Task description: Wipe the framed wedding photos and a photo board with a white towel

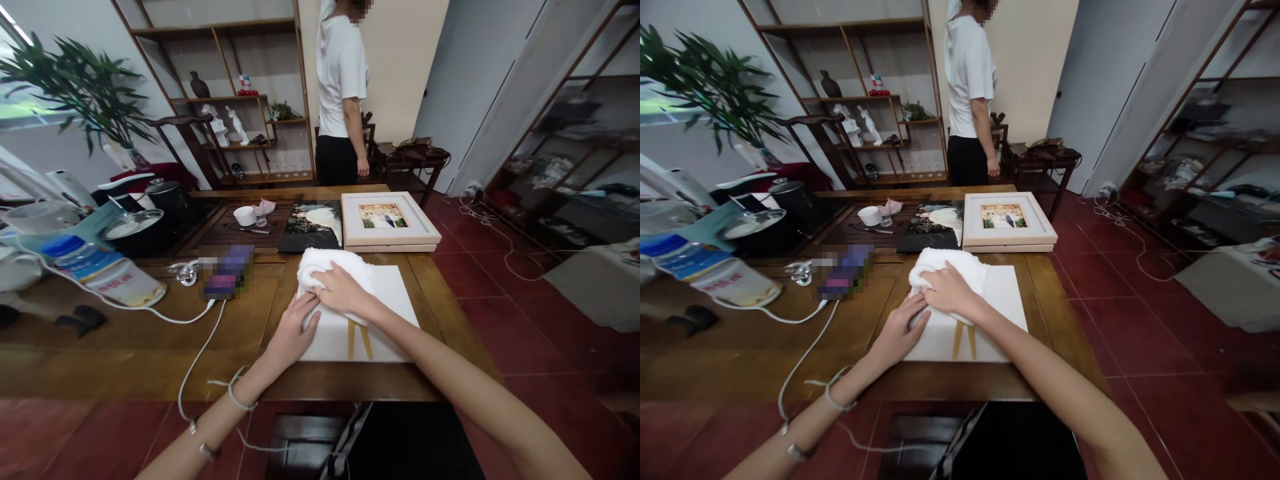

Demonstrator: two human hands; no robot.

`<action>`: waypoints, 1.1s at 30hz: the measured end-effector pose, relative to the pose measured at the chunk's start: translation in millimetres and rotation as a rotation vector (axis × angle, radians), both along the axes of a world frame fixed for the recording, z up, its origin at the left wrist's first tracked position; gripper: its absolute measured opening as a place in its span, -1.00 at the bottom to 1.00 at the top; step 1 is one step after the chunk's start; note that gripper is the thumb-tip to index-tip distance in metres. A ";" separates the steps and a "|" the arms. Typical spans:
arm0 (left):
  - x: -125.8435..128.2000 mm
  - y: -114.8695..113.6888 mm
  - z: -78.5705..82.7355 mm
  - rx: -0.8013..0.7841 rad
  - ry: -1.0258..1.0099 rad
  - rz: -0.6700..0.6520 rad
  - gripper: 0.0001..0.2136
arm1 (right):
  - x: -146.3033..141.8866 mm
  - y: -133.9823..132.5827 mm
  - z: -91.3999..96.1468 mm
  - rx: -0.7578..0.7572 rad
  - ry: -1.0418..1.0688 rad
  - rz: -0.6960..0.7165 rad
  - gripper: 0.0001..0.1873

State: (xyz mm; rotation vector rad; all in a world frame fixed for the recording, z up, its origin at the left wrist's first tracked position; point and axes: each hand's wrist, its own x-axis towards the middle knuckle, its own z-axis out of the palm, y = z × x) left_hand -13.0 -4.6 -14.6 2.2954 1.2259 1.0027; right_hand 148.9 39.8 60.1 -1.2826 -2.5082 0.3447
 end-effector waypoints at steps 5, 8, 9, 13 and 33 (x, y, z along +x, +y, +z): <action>-0.8 -0.2 -1.6 -0.008 -0.001 0.000 -0.65 | 17.2 8.4 -0.3 -0.031 0.037 -0.132 -0.72; -0.3 -0.4 -4.0 -0.004 -0.003 0.005 -0.66 | 58.5 -0.7 2.2 -0.036 0.054 -0.224 -0.69; 0.0 -0.5 -4.5 -0.002 -0.003 0.009 -0.66 | 73.9 -6.2 2.5 -0.036 0.058 -0.252 -0.68; 1.4 -0.5 -5.2 0.007 -0.010 0.018 -0.67 | 122.8 -41.5 -3.6 -0.038 0.055 -0.330 -0.68; -0.2 -1.1 -1.6 -0.010 -0.003 -0.012 -0.66 | 129.3 -32.6 -2.2 -0.117 0.082 -0.179 -0.75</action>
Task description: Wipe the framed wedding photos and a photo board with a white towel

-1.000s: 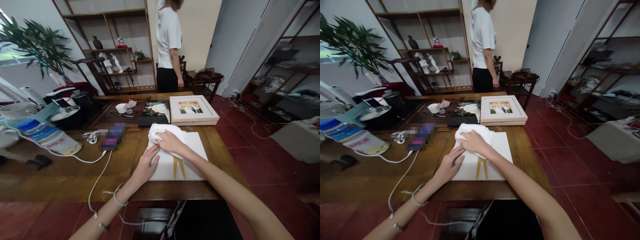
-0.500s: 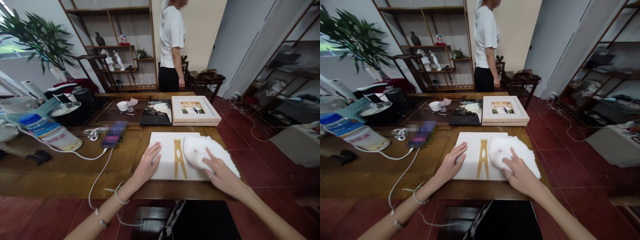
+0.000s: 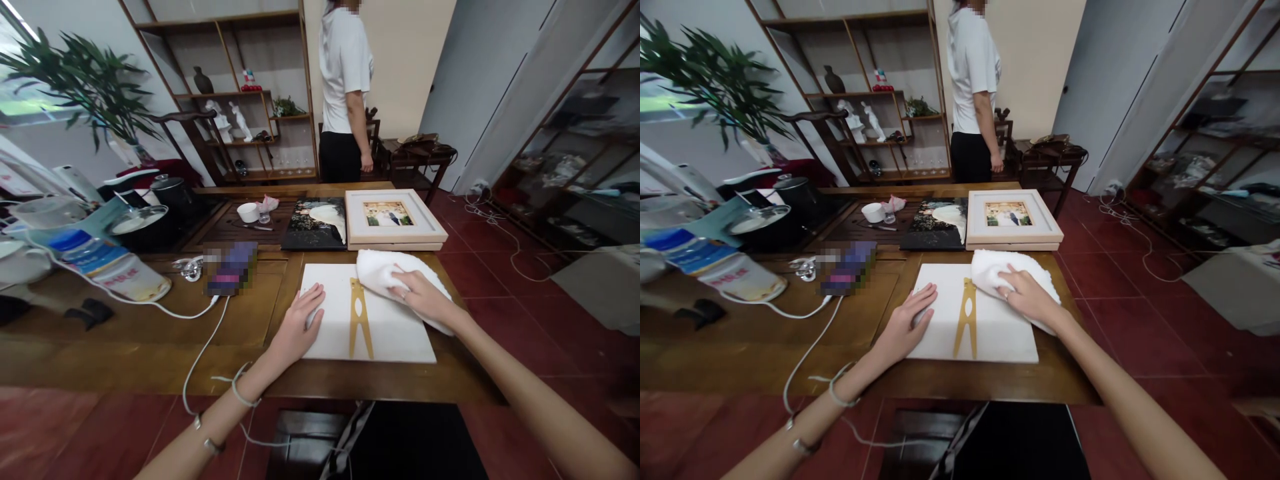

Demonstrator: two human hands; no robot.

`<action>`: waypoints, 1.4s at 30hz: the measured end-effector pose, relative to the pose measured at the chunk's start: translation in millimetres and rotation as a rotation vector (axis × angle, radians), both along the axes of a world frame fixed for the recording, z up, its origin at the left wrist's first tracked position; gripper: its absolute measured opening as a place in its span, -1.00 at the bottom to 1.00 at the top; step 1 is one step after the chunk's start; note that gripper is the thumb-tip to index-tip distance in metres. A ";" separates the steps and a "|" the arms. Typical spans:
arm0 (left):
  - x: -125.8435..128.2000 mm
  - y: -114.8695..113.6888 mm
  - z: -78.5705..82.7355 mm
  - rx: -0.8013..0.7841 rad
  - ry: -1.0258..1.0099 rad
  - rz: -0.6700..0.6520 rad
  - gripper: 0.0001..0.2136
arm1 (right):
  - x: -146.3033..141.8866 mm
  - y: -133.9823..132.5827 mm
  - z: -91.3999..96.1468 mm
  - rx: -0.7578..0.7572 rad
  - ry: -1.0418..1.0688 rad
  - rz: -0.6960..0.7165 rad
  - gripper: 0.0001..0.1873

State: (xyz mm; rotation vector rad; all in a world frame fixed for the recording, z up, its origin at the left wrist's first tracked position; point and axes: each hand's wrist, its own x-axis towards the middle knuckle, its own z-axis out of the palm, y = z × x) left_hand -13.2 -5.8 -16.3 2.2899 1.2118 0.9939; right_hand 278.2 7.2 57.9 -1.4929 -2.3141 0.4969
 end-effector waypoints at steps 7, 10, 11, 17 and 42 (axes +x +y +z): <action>0.5 0.3 -0.2 -0.003 -0.020 0.013 -0.66 | -12.8 -7.0 -9.2 0.043 -0.014 -0.029 -0.77; 0.8 0.3 -1.8 0.011 -0.015 0.014 -0.66 | -16.6 -51.9 -10.7 0.059 -0.043 0.024 -0.79; 1.0 0.2 -2.2 0.014 -0.013 0.015 -0.66 | -17.4 -68.8 -9.0 0.059 -0.052 0.042 -0.78; 1.9 -0.6 -2.4 0.004 -0.014 0.015 -0.66 | -12.7 -132.7 13.4 -0.056 -0.063 0.155 -0.78; -0.5 0.0 -0.5 -0.017 0.015 -0.018 -0.62 | -68.5 -101.2 -17.0 0.138 0.027 0.447 -0.79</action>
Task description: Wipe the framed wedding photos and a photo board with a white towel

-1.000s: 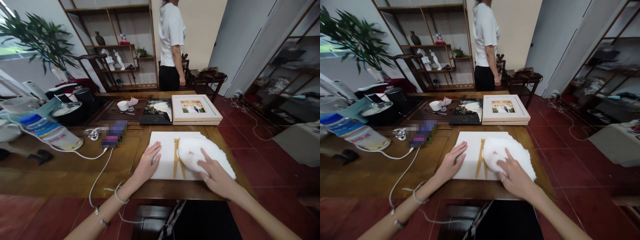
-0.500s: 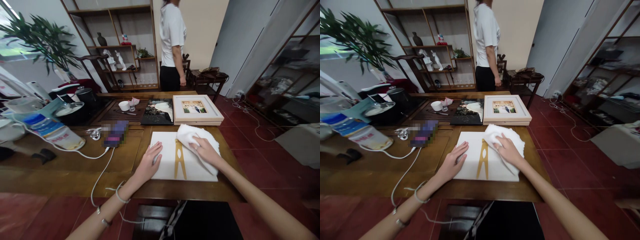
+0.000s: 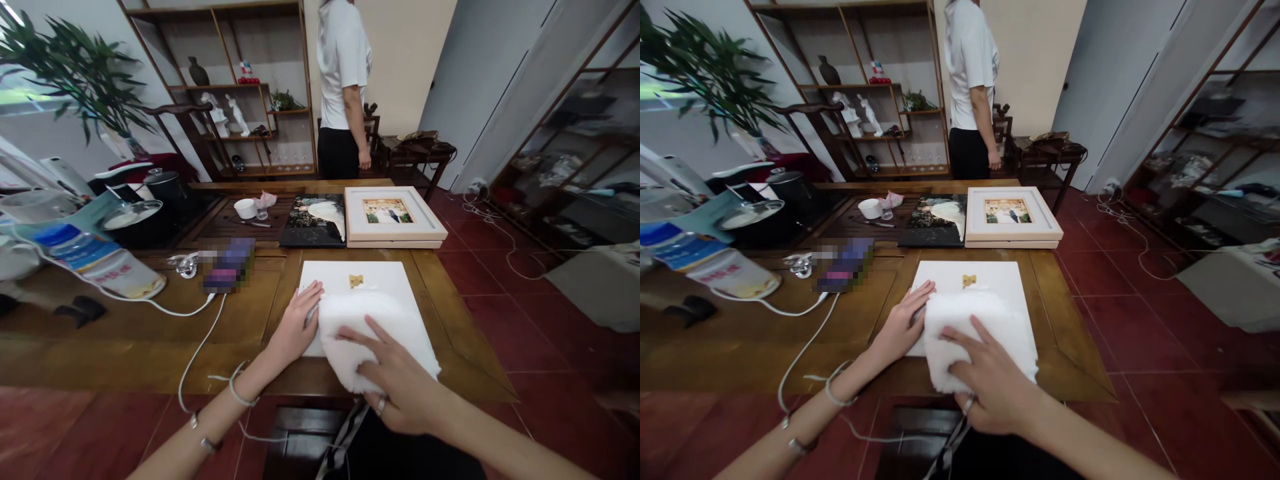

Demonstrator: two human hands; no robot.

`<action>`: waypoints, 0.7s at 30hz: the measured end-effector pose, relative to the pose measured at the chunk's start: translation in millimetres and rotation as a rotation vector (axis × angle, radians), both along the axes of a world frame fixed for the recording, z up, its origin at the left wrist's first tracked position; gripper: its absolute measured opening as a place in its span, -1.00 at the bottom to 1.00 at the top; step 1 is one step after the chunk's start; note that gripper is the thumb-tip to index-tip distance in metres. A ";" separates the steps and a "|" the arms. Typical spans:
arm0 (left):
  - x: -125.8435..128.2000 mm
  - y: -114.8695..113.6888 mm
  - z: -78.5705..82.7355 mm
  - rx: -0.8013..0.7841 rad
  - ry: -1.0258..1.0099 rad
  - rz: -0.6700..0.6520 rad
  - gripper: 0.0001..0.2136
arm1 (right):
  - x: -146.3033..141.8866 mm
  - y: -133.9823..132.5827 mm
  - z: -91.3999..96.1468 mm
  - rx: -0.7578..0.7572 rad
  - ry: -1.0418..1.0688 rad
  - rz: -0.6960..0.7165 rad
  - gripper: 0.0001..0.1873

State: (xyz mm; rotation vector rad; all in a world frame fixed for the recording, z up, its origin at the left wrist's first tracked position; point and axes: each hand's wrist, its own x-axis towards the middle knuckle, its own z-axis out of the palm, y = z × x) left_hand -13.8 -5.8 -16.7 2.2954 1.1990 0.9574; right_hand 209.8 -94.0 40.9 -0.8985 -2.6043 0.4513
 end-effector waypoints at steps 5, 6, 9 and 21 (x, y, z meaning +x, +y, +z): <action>0.4 0.2 0.2 0.003 0.007 0.005 -0.63 | 11.5 60.9 3.9 0.029 -0.013 -0.053 -0.80; 0.4 0.2 0.1 0.003 0.001 0.006 -0.64 | 12.9 76.6 5.5 0.021 -0.022 -0.084 -0.81; 0.4 0.1 0.1 0.006 -0.012 0.013 -0.64 | 12.0 113.0 8.6 0.011 -0.026 -0.217 -0.81; -0.8 -0.8 2.6 -0.034 -0.043 -0.009 -0.56 | -17.6 1.7 -6.3 0.013 -0.042 -0.066 -0.80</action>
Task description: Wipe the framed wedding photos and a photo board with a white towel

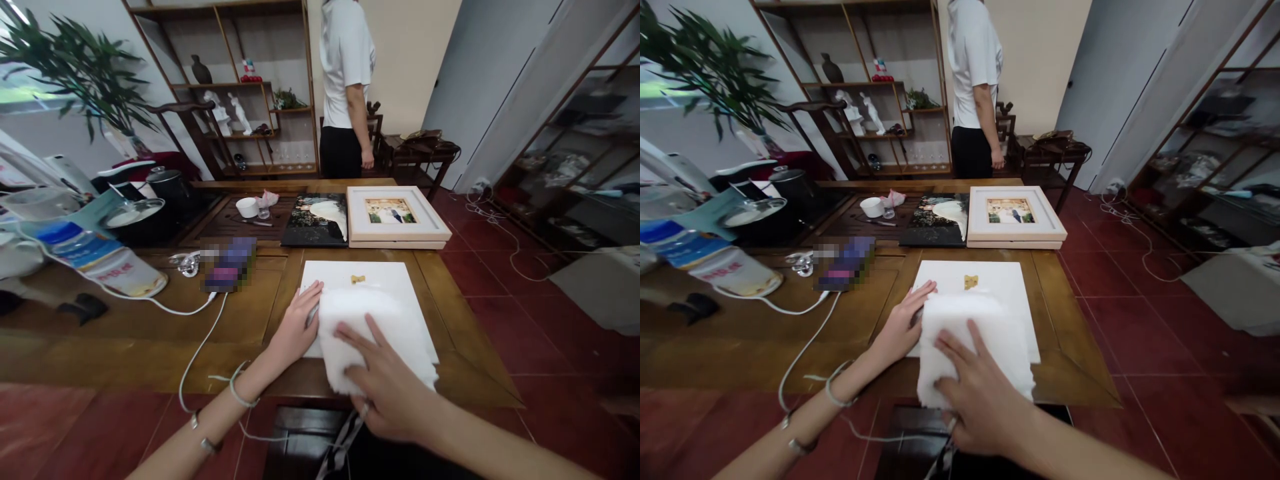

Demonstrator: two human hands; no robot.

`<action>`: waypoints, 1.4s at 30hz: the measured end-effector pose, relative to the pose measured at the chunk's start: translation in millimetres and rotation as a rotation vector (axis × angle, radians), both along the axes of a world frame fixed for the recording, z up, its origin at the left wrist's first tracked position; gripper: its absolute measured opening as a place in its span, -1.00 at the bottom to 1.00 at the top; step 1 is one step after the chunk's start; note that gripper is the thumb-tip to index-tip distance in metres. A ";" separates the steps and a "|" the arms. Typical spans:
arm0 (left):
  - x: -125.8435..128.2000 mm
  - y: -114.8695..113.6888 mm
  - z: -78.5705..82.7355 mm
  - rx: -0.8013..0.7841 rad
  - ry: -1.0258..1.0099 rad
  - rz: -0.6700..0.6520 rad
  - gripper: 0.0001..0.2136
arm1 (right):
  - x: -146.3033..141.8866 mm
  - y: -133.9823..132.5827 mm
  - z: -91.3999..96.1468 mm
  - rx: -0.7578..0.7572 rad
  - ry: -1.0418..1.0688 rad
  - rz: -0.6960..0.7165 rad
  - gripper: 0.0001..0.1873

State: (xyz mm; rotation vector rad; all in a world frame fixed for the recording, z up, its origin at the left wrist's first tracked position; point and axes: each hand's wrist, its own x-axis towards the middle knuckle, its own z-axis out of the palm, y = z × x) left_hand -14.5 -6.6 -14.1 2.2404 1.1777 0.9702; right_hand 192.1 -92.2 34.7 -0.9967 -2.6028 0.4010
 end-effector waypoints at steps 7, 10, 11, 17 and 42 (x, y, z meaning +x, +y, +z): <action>0.7 0.3 -0.3 0.013 0.029 0.003 -0.60 | 13.0 31.1 2.5 0.048 0.019 -0.005 -0.77; 1.9 -0.1 -0.2 0.018 0.021 0.022 -0.64 | 14.4 76.7 7.6 0.076 -0.025 -0.106 -0.75; 2.1 -0.4 0.7 0.010 0.015 0.025 -0.64 | 13.2 90.6 9.1 0.085 -0.049 -0.141 -0.75; -0.5 -2.3 9.7 -0.083 -0.226 0.082 -0.57 | -15.9 119.0 7.9 0.093 -0.135 -0.217 -0.68; 5.7 -1.4 5.0 0.018 -0.026 0.068 -0.72 | -11.0 113.0 19.5 -0.037 0.030 -0.229 -0.80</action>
